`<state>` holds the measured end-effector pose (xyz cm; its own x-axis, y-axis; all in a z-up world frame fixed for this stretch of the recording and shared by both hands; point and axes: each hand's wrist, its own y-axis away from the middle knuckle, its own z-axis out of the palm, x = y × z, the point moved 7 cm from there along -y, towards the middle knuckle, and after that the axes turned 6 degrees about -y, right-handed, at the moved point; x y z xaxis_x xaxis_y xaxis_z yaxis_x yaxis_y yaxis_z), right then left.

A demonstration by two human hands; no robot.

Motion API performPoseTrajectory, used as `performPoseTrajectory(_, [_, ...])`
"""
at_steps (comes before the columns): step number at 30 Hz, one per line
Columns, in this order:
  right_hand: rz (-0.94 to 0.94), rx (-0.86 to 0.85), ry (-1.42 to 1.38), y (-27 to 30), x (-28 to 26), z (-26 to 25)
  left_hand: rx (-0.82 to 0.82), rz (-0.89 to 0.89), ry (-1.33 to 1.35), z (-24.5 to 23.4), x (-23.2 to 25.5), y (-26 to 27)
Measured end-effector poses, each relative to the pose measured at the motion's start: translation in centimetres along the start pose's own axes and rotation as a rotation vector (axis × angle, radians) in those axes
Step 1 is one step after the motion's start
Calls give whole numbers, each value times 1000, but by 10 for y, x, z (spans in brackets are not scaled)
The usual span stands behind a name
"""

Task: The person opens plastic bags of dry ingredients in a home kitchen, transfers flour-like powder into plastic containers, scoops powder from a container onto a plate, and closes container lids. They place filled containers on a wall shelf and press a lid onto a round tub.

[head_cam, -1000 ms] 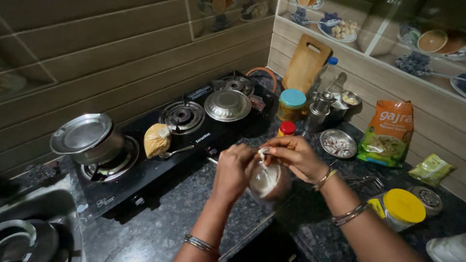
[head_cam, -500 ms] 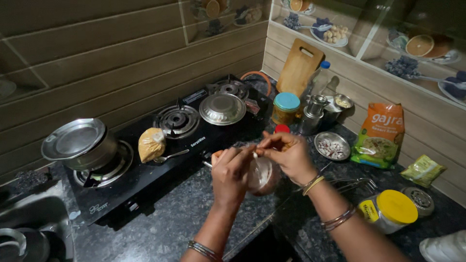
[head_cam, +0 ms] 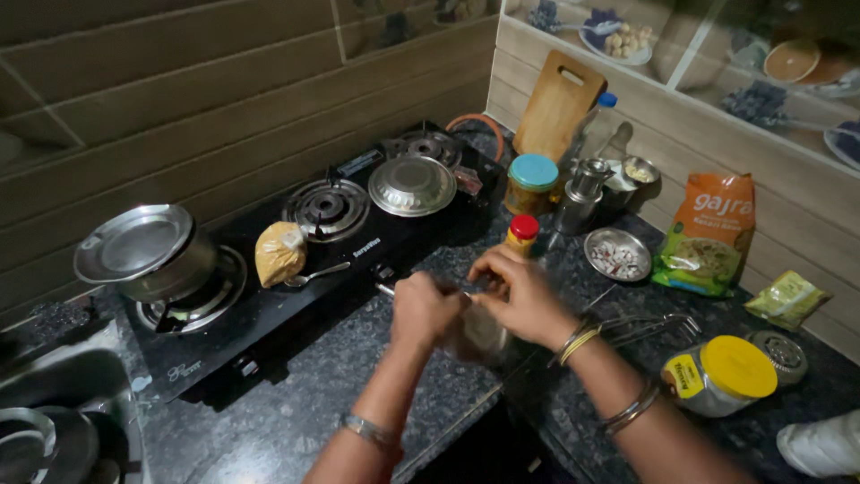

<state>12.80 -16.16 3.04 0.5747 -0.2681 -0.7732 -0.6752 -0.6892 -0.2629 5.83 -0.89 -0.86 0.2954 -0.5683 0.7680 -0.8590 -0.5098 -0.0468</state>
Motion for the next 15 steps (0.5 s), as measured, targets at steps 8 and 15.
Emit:
performPoseTrajectory(8, [54,-3,-193,24,42,53,-404,-133,156,78,-77,-24])
performPoseTrajectory(15, [-352,-51,385,29,-12,40,-509,-239,714,90,-91,-9])
